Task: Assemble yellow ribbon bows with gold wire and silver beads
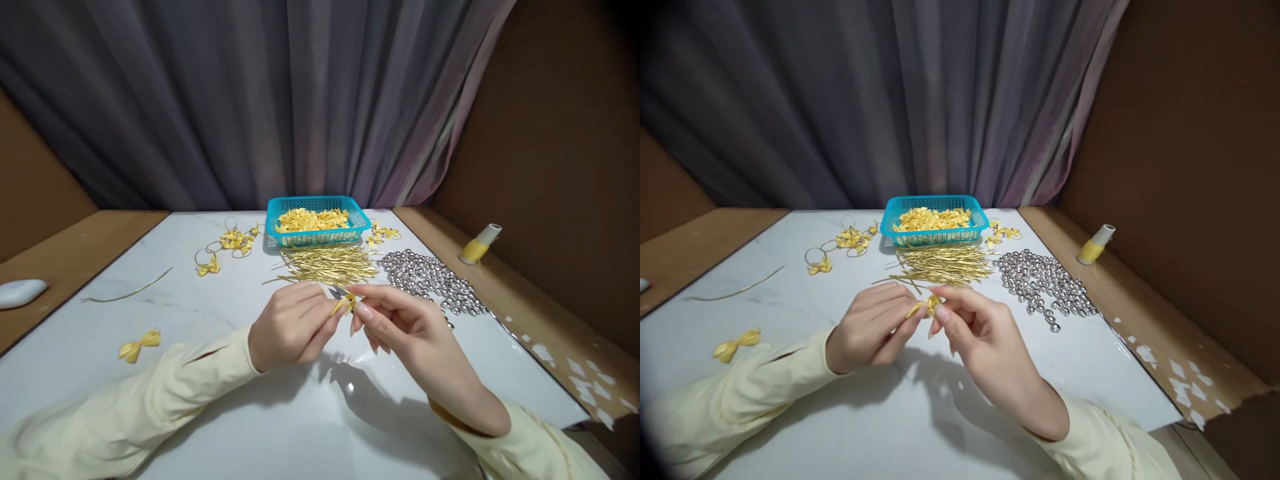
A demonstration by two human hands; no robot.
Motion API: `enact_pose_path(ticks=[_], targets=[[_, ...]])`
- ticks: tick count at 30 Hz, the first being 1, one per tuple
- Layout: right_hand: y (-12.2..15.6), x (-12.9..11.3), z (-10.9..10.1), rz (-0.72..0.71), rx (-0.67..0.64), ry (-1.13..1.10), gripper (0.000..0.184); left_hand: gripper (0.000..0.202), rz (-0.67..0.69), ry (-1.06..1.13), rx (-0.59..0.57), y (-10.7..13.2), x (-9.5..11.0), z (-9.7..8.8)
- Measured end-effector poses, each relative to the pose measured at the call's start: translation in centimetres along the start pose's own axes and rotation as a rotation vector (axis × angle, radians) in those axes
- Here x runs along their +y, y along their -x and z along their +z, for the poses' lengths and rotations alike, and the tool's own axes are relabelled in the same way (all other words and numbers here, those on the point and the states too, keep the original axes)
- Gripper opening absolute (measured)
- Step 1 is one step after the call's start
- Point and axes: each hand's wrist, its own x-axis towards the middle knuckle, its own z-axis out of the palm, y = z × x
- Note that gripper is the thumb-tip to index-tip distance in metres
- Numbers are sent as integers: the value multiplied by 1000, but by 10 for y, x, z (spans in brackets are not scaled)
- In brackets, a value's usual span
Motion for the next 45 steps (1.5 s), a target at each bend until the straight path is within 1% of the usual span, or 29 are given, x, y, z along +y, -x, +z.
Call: enact_pose_path(ticks=[4,9,11,14,17,20,23,25,28,32,37,41,45], targets=[[-2,5,3,2,-10,-14,23,20,-16,-22,4,4,1,3],[-1,13,6,16,-68,-2,23,24,-31,-27,42,6,0,6],[-2,14,7,29,-71,-77,25,21,-20,-31,56,7,-4,8],[-5,13,5,64,-63,-264,32,10,2,-40,77,8,-13,10],[-9,13,1,164,-75,-434,28,9,6,-70,96,11,-21,12],[-12,17,-3,310,-148,-607,21,12,-5,-106,112,15,-24,14],[-16,23,-2,442,-245,-748,16,18,-99,-131,126,17,-22,15],[-17,27,0,469,-267,-786,16,16,-190,-86,120,16,-19,17],[-18,29,2,424,-292,-783,15,16,-291,35,103,15,-15,19],[-17,27,4,380,-333,-724,14,17,-357,146,114,13,-12,21],[-16,24,7,363,-282,-591,14,18,-428,257,108,12,-7,22],[-17,27,9,347,-221,-495,17,17,-485,346,97,11,-5,23],[-17,30,8,306,-194,-412,20,16,-530,388,95,11,-6,25]])
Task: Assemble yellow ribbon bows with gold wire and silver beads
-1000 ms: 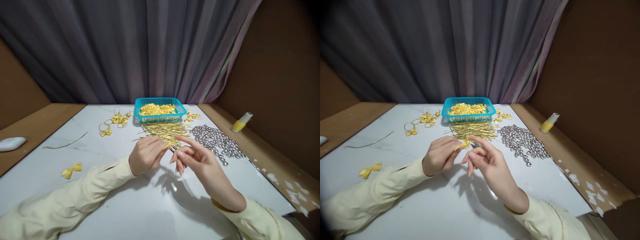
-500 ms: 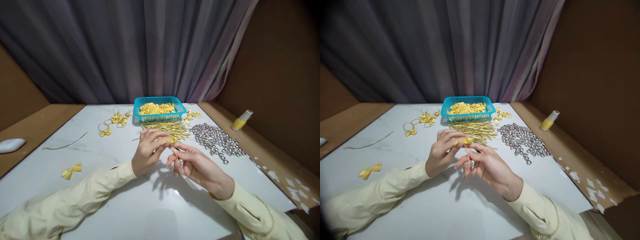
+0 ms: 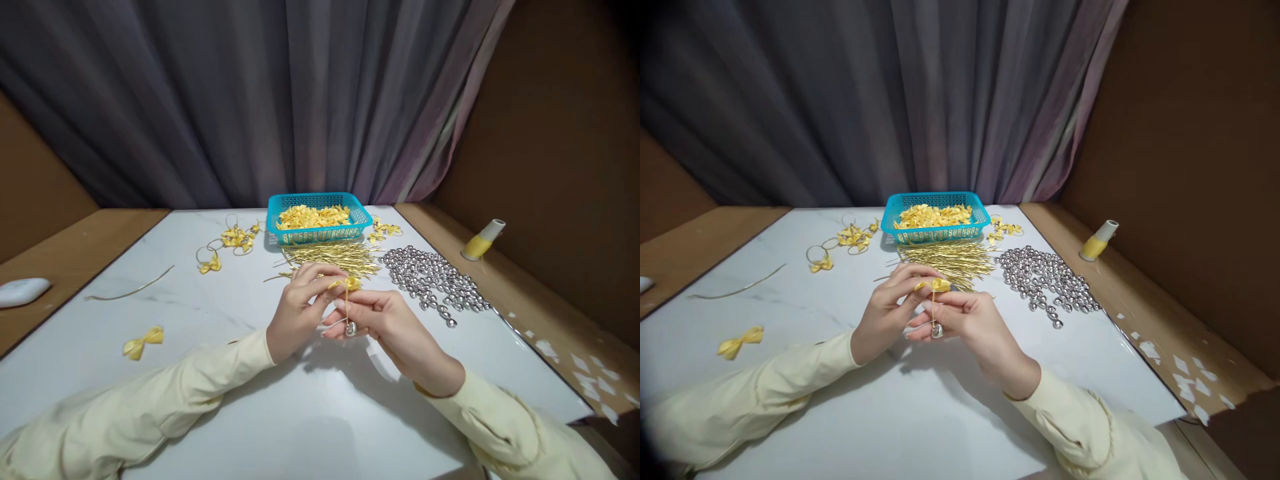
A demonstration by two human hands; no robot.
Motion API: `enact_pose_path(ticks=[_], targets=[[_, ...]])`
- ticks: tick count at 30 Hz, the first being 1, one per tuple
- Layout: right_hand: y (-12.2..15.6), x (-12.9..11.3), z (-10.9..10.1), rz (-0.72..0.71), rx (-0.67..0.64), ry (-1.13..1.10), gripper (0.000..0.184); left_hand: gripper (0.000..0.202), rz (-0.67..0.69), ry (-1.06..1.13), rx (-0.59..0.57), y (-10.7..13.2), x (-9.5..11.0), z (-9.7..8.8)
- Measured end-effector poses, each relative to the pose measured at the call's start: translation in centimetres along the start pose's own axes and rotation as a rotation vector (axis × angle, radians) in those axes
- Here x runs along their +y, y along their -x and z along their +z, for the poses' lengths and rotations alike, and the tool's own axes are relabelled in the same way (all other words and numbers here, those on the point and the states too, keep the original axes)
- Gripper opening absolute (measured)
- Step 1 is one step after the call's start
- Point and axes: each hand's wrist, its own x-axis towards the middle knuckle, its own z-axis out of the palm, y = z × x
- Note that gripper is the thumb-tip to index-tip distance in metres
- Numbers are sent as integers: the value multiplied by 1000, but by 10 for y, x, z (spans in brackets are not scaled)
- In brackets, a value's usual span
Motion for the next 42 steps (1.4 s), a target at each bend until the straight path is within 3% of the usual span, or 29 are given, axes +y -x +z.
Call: enact_pose_path(ticks=[7,19,24,33,42], targets=[[2,-2,1,-33,5,32,23,15,-5,-4,23,0,0,1],[5,-6,-1,-11,190,-11,28,14,-30,-74,127,-4,-2,1],[3,-3,-3,-76,251,-15,25,15,-49,-86,143,-3,-7,3],[-2,5,-8,-124,248,-14,29,16,-67,-56,171,-1,-19,7],[-15,11,-16,-225,315,233,20,19,-127,115,107,-3,-12,7]])
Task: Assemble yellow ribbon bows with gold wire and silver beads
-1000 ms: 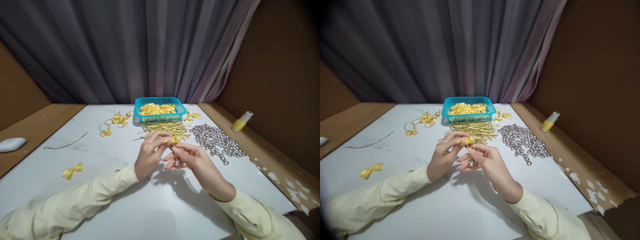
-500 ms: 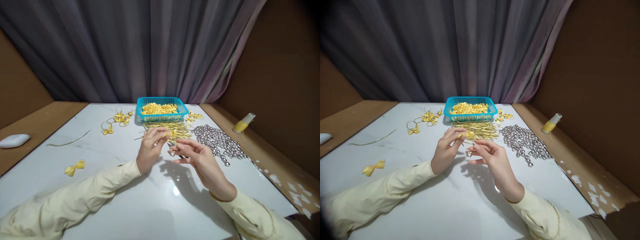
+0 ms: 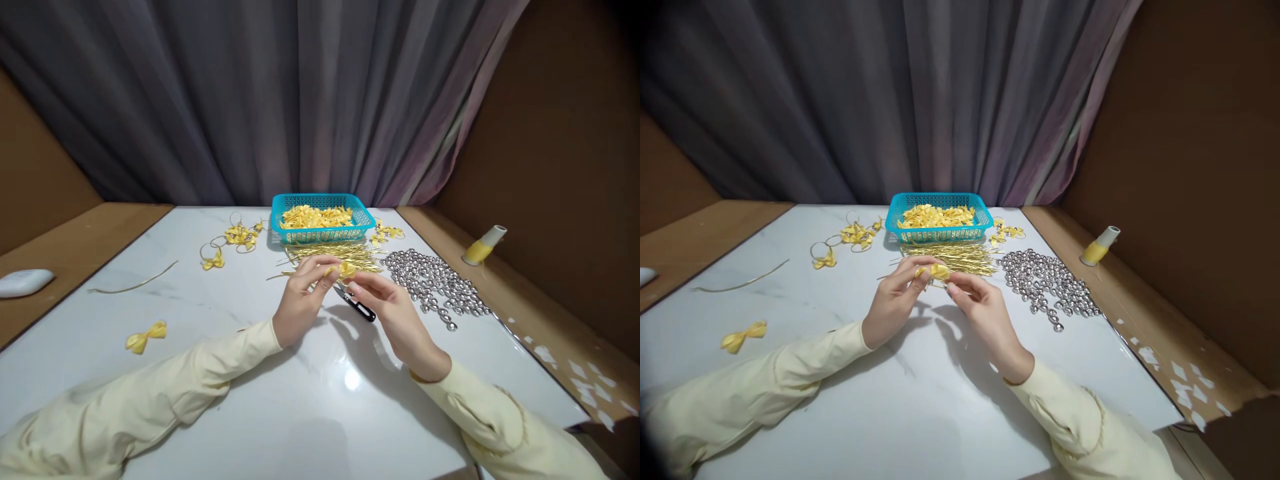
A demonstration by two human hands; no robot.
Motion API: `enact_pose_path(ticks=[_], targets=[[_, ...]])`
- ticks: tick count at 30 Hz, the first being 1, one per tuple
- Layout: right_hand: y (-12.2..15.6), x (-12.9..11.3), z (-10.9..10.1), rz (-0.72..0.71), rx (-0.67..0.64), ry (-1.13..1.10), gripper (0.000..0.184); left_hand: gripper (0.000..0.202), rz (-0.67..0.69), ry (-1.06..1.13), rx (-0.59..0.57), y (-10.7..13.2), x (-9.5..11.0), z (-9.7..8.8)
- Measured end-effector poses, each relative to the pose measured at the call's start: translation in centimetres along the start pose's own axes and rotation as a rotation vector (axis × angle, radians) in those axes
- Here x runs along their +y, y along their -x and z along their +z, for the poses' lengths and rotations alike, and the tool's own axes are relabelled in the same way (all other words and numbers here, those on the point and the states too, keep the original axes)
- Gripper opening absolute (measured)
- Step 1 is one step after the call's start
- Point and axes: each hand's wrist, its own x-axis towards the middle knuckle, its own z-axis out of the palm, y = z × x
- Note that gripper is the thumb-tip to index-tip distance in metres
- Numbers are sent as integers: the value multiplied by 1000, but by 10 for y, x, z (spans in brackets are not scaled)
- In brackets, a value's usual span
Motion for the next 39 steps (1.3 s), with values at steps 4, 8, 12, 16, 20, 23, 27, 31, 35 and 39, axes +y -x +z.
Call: enact_pose_path(ticks=[4,8,12,16,20,23,27,31,35,39], targets=[[-2,2,0,-16,26,-23,19,21,-28,43,-11,-1,3,0],[-2,0,1,95,-155,-242,19,22,-42,63,-25,-1,6,-1],[-2,-3,3,192,-313,-349,17,22,-64,71,-35,0,6,-1],[-1,-6,3,202,-313,-347,14,23,-64,67,-29,0,4,-1],[1,-9,-1,209,-329,-341,15,22,-80,52,9,-1,4,-1],[3,-10,-4,223,-312,-307,21,21,-80,33,38,-2,3,-1],[4,-5,-3,120,-199,-146,24,20,-101,23,52,2,-5,0],[5,4,-2,-80,-30,171,16,25,-195,20,29,9,-16,3],[7,10,-3,-321,34,463,10,33,-338,99,-27,15,-21,8],[8,13,-2,-413,-6,545,11,36,-349,121,-60,18,-21,11]])
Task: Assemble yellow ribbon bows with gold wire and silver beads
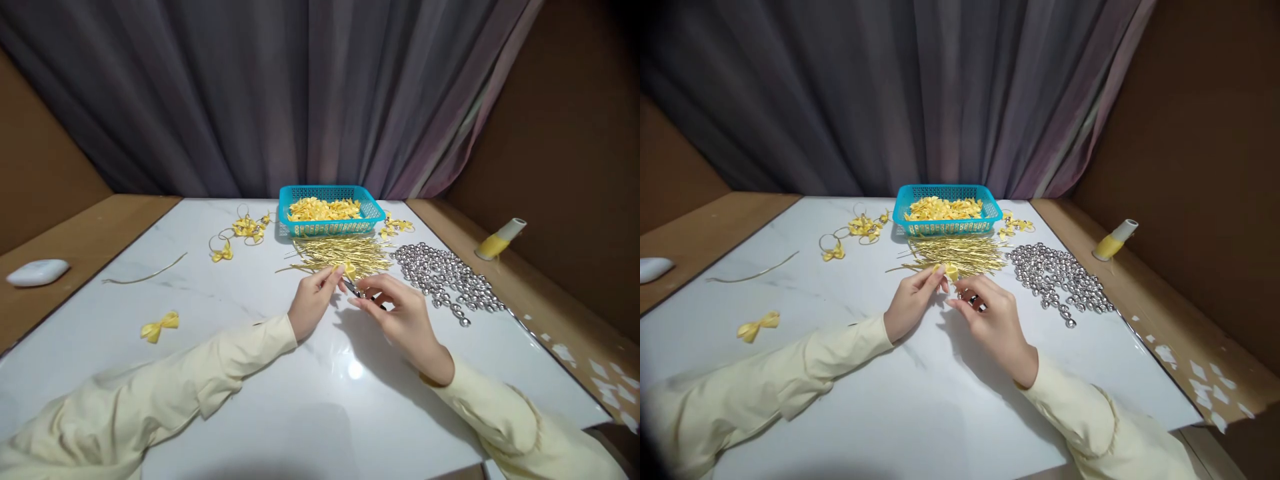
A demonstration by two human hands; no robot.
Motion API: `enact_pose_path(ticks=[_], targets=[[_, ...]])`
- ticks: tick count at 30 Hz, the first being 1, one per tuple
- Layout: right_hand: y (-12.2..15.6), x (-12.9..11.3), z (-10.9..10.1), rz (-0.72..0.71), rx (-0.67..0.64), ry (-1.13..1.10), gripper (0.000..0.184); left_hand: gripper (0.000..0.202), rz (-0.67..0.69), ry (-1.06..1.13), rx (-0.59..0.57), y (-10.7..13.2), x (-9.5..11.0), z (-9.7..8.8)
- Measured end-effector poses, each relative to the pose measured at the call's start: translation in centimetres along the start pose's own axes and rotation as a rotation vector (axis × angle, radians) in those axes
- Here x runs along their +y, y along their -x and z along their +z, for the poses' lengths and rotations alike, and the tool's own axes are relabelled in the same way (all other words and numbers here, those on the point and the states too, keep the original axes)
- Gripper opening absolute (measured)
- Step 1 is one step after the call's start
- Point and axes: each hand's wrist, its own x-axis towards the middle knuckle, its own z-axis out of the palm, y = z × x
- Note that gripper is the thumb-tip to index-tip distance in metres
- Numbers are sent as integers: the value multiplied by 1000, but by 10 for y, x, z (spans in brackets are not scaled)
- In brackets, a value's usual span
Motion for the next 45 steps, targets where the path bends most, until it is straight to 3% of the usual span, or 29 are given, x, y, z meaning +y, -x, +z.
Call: enact_pose_path(ticks=[6,10,20,25,40,45], targets=[[3,4,4,-72,54,66,16,39,-10,56,-21,-1,-1,1],[3,6,7,-19,78,23,26,40,-21,89,-24,-1,-2,1],[-7,4,2,574,-136,-897,10,39,-44,67,19,-2,-2,0],[-11,15,-2,786,-212,-1176,7,40,-26,69,17,-2,-3,0],[-13,14,-3,769,-148,-1153,6,39,-33,75,15,-1,-2,1],[-12,15,-1,766,-180,-1152,15,39,-48,73,22,-1,-2,1]])
